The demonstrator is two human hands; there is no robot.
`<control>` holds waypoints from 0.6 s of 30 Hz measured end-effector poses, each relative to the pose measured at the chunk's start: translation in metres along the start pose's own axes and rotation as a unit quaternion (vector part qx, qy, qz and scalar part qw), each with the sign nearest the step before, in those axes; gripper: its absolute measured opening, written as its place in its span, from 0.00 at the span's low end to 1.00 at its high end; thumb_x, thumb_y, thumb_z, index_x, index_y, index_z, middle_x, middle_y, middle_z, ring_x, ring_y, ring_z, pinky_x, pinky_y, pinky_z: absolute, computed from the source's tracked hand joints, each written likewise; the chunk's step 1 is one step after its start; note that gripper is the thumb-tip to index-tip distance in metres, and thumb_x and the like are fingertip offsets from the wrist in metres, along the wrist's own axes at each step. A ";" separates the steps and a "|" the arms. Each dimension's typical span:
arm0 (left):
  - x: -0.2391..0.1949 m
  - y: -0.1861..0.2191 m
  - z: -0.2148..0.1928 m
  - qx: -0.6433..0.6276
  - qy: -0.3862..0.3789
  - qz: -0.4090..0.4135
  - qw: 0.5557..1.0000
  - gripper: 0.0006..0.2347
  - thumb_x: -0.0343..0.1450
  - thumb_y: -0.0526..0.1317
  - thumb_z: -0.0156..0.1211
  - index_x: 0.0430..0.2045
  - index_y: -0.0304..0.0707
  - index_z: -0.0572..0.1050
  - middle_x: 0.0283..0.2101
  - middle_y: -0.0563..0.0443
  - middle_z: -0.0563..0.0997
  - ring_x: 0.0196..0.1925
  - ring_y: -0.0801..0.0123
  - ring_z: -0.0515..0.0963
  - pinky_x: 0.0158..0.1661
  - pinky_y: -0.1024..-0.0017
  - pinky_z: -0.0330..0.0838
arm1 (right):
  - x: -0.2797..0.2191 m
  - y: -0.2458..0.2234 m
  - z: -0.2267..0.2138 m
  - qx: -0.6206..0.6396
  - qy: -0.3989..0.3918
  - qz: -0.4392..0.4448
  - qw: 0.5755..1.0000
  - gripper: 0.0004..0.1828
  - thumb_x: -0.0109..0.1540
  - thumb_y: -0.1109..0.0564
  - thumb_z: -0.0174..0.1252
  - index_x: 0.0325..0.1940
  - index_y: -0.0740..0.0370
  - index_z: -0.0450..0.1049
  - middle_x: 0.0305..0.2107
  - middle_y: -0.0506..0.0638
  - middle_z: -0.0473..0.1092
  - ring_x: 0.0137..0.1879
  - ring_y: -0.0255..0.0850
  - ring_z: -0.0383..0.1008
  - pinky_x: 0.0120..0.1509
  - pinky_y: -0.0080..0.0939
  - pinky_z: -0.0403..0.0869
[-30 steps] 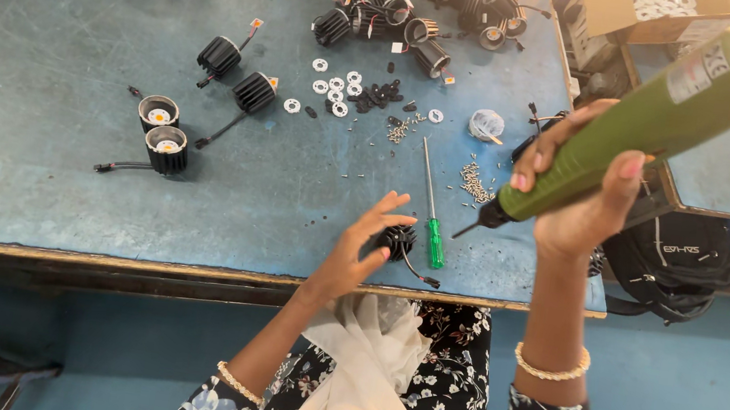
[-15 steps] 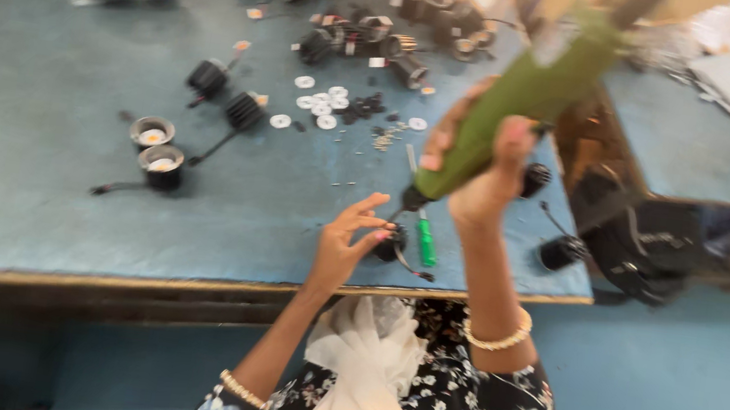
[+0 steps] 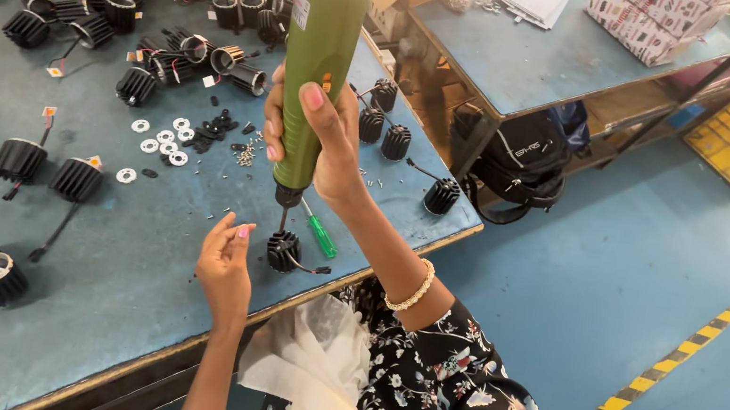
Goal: The person assembles LED light components by hand, using a power screwdriver to secure wires and a white plastic cap onto a black heat sink.
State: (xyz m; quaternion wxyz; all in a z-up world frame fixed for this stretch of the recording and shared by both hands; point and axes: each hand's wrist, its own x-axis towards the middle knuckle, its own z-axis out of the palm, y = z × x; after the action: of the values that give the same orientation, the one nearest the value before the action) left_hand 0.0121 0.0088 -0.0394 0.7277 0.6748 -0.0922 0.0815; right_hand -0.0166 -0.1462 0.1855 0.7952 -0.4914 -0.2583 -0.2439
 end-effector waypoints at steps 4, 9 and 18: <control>0.012 -0.005 0.002 0.087 0.025 0.017 0.996 0.11 0.79 0.38 0.59 0.35 0.23 0.78 0.62 0.42 0.79 0.45 0.66 0.80 0.48 0.70 0.73 | -0.002 -0.004 -0.006 -0.007 -0.003 -0.004 1.000 0.33 0.69 0.35 0.58 0.56 0.69 0.64 0.30 0.55 0.67 0.29 0.39 0.68 0.35 0.39 0.71; 0.012 -0.003 0.000 0.014 0.007 0.083 0.996 0.16 0.71 0.25 0.48 0.53 0.26 0.71 0.62 0.39 0.74 0.62 0.61 0.75 0.63 0.67 0.68 | -0.009 -0.004 -0.013 -0.003 0.008 -0.001 1.000 0.35 0.68 0.34 0.58 0.59 0.70 0.64 0.30 0.56 0.67 0.29 0.40 0.69 0.34 0.40 0.72; -0.022 0.030 -0.021 0.091 -0.164 0.089 0.978 0.29 0.65 0.30 0.59 0.64 0.34 0.64 0.63 0.43 0.75 0.67 0.55 0.73 0.67 0.61 0.62 | -0.019 -0.014 -0.009 0.008 -0.023 0.000 1.000 0.38 0.67 0.34 0.58 0.63 0.69 0.61 0.28 0.57 0.64 0.26 0.42 0.66 0.30 0.38 0.70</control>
State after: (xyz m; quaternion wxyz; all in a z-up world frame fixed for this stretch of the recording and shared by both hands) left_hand -0.0160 0.0322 -0.0169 0.6282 0.7314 -0.2621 0.0424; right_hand -0.0382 -0.1572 0.1790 0.7928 -0.4909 -0.2782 -0.2304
